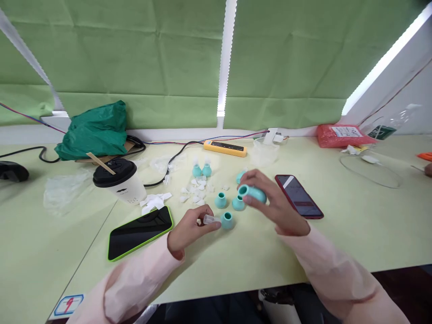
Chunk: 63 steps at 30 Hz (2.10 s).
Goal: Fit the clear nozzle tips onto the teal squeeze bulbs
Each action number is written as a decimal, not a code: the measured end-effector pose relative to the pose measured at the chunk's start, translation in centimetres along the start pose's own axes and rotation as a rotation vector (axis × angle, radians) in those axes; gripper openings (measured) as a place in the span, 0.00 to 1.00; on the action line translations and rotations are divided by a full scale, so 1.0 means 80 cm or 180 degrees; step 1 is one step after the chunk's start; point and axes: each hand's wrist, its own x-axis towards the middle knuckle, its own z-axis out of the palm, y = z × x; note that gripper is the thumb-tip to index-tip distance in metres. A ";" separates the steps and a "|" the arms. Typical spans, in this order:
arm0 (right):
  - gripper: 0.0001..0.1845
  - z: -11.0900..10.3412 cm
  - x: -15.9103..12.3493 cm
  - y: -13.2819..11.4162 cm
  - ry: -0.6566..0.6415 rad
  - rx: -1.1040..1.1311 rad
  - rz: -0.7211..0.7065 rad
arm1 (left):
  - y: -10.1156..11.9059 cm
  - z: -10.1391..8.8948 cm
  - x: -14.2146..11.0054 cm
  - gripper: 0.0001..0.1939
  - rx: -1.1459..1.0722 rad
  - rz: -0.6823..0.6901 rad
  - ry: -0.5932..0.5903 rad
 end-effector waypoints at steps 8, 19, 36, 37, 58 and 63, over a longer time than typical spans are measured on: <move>0.12 -0.010 0.057 0.072 -0.0408 -0.1235 0.0930 | -0.025 0.029 0.008 0.09 0.2393 0.0107 0.0250; 0.17 -0.008 0.064 0.113 -0.1131 -0.2267 0.1540 | -0.033 0.019 0.019 0.13 0.2563 0.0176 0.0441; 0.16 0.001 0.077 0.078 -0.0365 -0.2772 0.1358 | -0.013 -0.013 0.019 0.13 0.1031 0.0513 0.1002; 0.14 0.002 0.069 0.062 -0.0020 -0.2600 0.0994 | -0.008 -0.016 0.016 0.11 0.0838 0.0526 0.1133; 0.10 0.076 -0.035 0.008 0.0197 0.0453 -0.0089 | -0.005 -0.032 0.018 0.21 -0.1765 -0.0199 0.0143; 0.13 0.078 -0.041 0.015 0.0493 0.0279 0.0089 | -0.025 -0.034 0.028 0.12 0.1017 0.0363 0.1203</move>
